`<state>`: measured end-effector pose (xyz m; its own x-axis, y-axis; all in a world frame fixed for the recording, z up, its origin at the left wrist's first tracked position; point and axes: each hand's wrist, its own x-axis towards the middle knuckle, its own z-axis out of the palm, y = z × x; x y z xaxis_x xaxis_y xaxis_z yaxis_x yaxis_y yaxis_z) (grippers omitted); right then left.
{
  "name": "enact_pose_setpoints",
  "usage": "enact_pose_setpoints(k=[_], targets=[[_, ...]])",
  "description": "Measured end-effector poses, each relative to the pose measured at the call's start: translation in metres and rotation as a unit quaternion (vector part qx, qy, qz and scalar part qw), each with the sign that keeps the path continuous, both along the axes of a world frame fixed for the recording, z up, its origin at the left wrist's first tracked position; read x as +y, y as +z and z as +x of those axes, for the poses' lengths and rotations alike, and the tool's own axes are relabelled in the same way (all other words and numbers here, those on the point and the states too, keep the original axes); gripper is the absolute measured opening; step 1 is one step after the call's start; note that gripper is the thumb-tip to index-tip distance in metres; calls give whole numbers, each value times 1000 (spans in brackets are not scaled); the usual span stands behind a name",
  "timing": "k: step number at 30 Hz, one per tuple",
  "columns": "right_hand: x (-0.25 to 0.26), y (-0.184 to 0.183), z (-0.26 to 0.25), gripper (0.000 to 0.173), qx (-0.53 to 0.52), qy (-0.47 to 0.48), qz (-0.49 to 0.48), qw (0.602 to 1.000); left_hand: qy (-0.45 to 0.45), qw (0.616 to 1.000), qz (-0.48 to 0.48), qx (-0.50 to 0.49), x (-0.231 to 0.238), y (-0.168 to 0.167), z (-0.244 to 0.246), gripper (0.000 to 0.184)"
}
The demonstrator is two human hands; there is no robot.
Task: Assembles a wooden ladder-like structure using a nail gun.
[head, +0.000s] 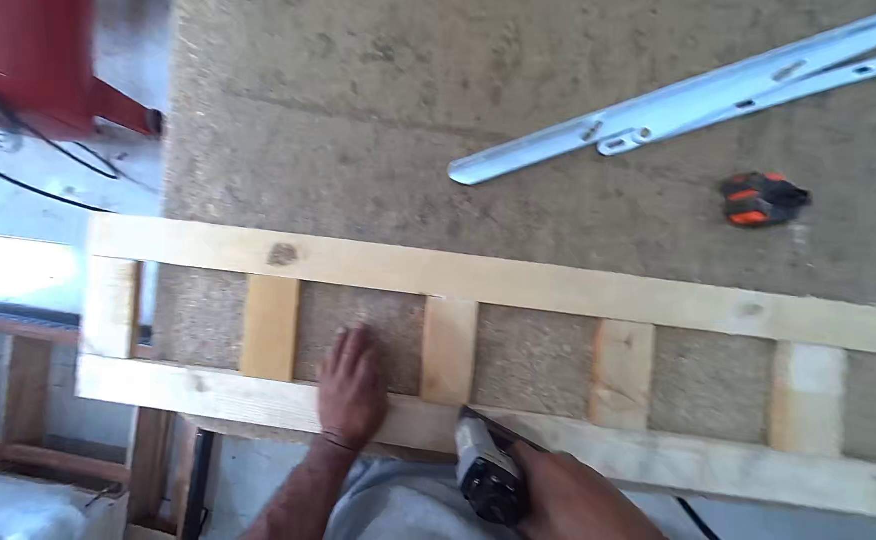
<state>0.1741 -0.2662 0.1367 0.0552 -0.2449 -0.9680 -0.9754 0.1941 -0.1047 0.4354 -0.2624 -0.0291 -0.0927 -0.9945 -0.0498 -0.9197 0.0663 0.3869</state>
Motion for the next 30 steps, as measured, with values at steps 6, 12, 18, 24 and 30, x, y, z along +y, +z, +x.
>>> enact_pose_setpoints(k=[6,12,18,24,30], targets=[[-20,26,111,56,-61,9,-4,998,-6,989,-41,140,-14,27,115,30],[-69,-1,256,59,-181,44,-56,981,75,997,4,-30,-62,2,248,48],[-84,-17,301,54,-160,63,-19,985,52,997,5,-53,-69,-7,250,44],[-88,-17,302,51,-131,64,8,989,51,998,-2,-47,-68,-8,250,45],[-84,-17,293,57,-122,55,8,991,44,998,-5,-48,-68,-7,250,45]])
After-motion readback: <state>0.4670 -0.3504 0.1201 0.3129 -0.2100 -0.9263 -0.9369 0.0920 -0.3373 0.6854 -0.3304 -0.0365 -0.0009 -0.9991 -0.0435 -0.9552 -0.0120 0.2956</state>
